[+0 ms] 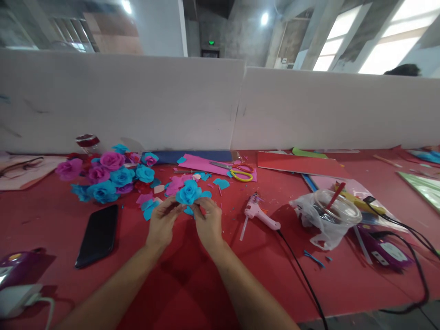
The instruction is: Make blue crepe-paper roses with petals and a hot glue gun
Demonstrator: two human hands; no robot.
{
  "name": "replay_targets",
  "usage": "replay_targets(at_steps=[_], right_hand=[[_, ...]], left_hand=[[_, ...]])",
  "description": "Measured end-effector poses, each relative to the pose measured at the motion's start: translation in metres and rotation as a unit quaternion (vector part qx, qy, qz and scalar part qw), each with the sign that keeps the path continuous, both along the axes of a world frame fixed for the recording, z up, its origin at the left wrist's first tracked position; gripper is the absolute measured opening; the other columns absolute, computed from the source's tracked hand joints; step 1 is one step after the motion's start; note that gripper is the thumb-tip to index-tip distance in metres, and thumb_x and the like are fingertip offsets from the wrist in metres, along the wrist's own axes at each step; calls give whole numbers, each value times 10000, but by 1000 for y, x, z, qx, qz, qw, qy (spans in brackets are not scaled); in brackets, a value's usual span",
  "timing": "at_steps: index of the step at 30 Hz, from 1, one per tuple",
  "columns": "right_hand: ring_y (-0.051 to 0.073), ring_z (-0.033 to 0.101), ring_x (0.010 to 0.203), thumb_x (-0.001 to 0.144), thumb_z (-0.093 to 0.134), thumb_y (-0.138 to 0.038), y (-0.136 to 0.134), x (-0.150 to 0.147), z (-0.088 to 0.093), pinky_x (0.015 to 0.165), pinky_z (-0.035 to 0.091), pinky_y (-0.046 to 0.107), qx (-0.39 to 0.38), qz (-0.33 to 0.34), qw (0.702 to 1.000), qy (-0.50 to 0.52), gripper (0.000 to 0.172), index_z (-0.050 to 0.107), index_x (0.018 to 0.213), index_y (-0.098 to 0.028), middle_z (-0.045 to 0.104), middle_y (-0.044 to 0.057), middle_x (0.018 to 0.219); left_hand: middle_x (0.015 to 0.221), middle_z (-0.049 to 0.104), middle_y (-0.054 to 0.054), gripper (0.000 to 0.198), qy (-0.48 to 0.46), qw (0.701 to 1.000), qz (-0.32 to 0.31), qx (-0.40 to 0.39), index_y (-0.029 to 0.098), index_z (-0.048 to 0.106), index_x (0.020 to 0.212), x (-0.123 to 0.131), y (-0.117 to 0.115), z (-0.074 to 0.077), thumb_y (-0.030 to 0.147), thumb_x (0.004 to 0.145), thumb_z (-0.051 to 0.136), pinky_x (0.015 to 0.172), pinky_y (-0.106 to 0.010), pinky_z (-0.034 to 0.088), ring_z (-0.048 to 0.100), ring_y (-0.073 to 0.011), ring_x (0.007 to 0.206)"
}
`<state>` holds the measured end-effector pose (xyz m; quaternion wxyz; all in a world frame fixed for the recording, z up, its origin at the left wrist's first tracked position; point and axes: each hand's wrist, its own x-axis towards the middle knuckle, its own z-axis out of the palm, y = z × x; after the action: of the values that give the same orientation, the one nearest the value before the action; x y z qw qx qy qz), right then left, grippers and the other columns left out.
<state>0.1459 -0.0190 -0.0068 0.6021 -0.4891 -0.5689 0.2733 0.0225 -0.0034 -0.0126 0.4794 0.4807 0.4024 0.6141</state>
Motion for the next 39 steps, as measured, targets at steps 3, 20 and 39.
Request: replay_targets(at_steps=[3,20,39], right_hand=[[169,578,730,817,608,-282,-2,0,4,714,479,288,9,6,1000,25,146,686,711,-219,637,9,718],[184,556,846,722,685,-264,-1,7,18,773,441,321,21,7,1000,11,136,680,855,-237,651,23,862],[170,575,802,730,681,-315,-4,6,23,768,450,308,-4,-14,999,47,91,674,753,-226,666,11,787]], left_hand=[[855,712,-32,233,-15,998,-60,0,200,726,913,0,-1,3,281,694,720,781,-310,496,628,-173,779],[623,698,-12,86,-64,992,-60,-92,214,738,632,7,-3,11,248,564,779,660,-285,522,619,-144,608],[688,715,-42,145,-68,986,-87,-125,178,750,705,7,-3,4,234,574,776,730,-314,521,650,-164,683]])
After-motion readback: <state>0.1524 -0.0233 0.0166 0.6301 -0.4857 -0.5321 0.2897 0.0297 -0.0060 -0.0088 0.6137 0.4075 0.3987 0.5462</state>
